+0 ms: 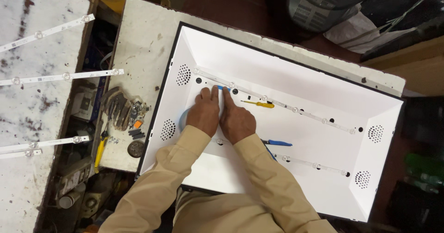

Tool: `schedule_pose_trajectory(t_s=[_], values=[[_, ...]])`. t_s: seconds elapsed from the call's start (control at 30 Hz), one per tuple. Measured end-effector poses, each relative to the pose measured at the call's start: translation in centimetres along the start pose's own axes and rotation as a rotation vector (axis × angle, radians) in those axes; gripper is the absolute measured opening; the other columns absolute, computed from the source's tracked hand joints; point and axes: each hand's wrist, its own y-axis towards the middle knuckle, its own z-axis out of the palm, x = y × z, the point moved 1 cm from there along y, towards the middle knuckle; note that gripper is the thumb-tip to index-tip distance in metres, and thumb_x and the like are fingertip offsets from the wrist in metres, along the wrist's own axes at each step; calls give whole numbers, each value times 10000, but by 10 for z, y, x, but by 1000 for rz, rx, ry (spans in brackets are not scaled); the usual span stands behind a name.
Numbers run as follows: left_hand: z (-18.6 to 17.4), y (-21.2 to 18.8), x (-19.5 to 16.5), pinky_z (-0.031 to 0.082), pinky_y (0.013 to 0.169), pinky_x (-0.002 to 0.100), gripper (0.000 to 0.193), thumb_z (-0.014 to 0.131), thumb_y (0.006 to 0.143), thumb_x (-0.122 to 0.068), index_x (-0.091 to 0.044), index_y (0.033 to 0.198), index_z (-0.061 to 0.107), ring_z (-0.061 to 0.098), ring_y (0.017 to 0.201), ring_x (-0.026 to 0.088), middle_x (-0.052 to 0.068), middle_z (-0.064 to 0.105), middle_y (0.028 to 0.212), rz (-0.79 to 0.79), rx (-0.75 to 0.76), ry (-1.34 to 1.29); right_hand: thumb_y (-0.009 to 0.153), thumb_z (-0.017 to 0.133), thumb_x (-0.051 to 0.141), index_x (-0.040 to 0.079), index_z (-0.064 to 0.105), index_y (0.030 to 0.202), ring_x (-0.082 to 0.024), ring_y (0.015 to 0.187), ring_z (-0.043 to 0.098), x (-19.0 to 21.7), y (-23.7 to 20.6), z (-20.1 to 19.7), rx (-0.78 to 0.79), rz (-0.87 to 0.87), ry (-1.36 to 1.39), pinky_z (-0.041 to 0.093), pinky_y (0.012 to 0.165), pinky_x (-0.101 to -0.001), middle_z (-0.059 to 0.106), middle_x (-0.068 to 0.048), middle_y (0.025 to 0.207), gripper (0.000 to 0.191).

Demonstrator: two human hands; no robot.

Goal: The person positions LED strip bars inside a white light panel frame, aligning them along the panel. They cut pieces of blue tape and press the tape over the strips to secure them in place, and use pliers to help trim and adjust the strips.

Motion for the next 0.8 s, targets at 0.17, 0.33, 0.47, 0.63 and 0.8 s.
schedule_pose_trajectory(t_s=[0.17, 0.33, 0.47, 0.63, 0.8], values=[[-6, -3, -5, 594, 682, 245, 622, 639, 867, -74, 53, 1453, 474, 616, 1018, 240, 133, 535, 1105, 26, 13, 102, 968, 493, 187, 164, 436, 1543, -390, 525, 659, -5, -6, -2, -28, 22, -22, 515, 492, -518, 683, -214, 636, 578], [-13, -7, -8, 598, 674, 243, 633, 630, 872, -66, 66, 1467, 457, 610, 1015, 243, 140, 530, 1104, 6, 57, 116, 974, 503, 185, 5, 436, 1509, -378, 517, 662, -2, -11, -6, -37, 66, -1, 526, 484, -498, 678, -218, 636, 568], [-16, -7, -13, 610, 704, 299, 642, 615, 871, -60, 68, 1474, 437, 607, 1060, 285, 168, 530, 1154, -31, 106, 40, 1002, 528, 236, 28, 519, 1452, -374, 498, 643, -5, -21, -15, -146, -26, 40, 516, 492, -495, 668, -183, 600, 497], [-19, -7, -13, 587, 798, 440, 478, 592, 907, -69, 52, 1366, 536, 609, 1040, 385, 222, 539, 1218, -85, 118, -283, 971, 632, 229, 86, 697, 1210, -317, 548, 677, -55, -54, -29, -352, -2, 249, 545, 553, -422, 712, -114, 752, 287], [-26, -44, 15, 560, 893, 481, 273, 573, 957, -48, -1, 1200, 688, 629, 1053, 391, 205, 583, 1242, -137, -130, -560, 918, 704, 83, 20, 734, 1032, -275, 733, 694, -122, -100, -43, -374, -157, 295, 569, 656, -345, 690, -142, 914, 134]])
